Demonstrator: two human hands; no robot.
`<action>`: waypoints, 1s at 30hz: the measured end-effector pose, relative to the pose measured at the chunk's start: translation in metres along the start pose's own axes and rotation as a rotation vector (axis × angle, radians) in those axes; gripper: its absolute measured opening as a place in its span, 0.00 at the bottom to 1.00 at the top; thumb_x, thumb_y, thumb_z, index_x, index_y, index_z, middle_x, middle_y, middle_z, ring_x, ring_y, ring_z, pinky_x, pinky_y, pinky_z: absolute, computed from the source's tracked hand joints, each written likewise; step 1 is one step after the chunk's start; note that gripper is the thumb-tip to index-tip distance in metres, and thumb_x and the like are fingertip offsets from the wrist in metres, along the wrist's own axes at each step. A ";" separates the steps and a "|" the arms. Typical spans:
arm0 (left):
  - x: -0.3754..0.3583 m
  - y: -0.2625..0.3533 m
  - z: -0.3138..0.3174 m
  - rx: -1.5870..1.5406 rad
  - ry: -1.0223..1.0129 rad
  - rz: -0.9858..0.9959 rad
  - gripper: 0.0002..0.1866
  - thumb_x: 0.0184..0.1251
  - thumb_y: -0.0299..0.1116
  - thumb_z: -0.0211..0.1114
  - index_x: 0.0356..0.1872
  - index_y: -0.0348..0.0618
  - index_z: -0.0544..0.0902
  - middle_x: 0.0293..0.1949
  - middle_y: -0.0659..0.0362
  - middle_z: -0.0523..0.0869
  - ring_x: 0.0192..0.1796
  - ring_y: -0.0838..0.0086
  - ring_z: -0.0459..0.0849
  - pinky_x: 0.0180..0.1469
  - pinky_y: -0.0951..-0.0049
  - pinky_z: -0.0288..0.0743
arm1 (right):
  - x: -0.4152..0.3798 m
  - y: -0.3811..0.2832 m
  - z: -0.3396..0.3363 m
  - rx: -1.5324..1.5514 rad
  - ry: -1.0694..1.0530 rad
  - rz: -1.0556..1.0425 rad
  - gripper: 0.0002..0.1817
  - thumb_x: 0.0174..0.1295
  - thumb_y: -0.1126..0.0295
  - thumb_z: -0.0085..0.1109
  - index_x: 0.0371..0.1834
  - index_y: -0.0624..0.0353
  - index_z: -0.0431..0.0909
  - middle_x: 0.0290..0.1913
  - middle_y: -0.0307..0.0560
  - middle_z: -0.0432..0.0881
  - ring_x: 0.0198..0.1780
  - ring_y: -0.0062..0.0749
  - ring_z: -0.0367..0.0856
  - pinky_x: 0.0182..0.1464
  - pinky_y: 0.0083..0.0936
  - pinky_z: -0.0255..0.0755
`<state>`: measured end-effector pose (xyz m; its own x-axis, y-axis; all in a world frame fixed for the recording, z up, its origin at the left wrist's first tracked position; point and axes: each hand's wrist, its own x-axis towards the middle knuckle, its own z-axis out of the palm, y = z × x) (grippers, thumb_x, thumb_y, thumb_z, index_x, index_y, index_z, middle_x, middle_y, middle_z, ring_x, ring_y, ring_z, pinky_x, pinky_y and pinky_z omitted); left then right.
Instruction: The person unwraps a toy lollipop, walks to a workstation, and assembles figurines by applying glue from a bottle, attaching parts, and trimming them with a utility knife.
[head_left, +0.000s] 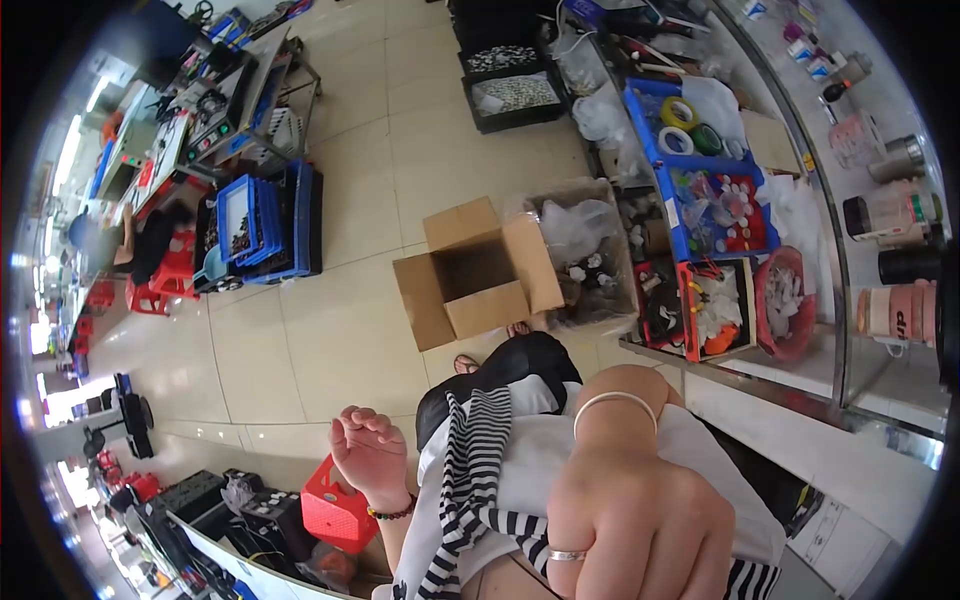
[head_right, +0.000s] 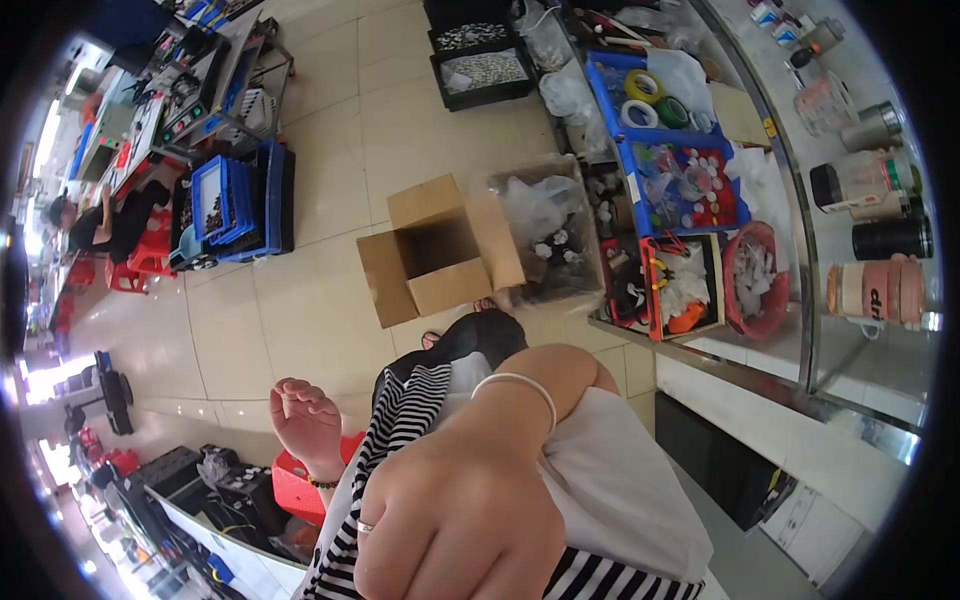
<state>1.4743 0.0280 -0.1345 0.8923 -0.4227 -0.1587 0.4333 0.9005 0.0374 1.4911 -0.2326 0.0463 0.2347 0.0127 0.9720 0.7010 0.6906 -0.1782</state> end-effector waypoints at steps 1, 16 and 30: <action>0.003 -0.002 0.001 0.003 0.005 -0.003 0.18 0.69 0.43 0.43 0.45 0.41 0.75 0.45 0.55 0.79 0.48 0.64 0.76 0.46 0.66 0.70 | -0.001 -0.002 -0.002 -0.030 -0.011 -0.016 0.15 0.52 0.83 0.50 0.10 0.59 0.64 0.13 0.33 0.57 0.14 0.15 0.55 0.13 0.13 0.42; 0.029 0.003 0.008 0.112 0.245 -0.070 0.16 0.67 0.41 0.44 0.36 0.41 0.76 0.37 0.55 0.81 0.42 0.64 0.77 0.42 0.68 0.71 | -0.017 0.007 0.000 -0.228 0.048 0.072 0.09 0.50 0.81 0.51 0.15 0.59 0.69 0.15 0.31 0.58 0.16 0.14 0.55 0.15 0.12 0.47; 0.051 0.007 0.004 0.180 0.248 -0.184 0.16 0.67 0.42 0.45 0.37 0.41 0.76 0.39 0.55 0.80 0.44 0.64 0.76 0.44 0.69 0.70 | -0.035 0.001 -0.009 -0.133 0.242 0.050 0.13 0.55 0.80 0.49 0.13 0.60 0.67 0.14 0.33 0.59 0.14 0.17 0.57 0.14 0.14 0.47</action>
<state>1.5232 0.0128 -0.1379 0.7484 -0.5189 -0.4130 0.6195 0.7694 0.1559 1.4898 -0.2387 0.0111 0.4136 -0.1399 0.8996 0.7630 0.5924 -0.2586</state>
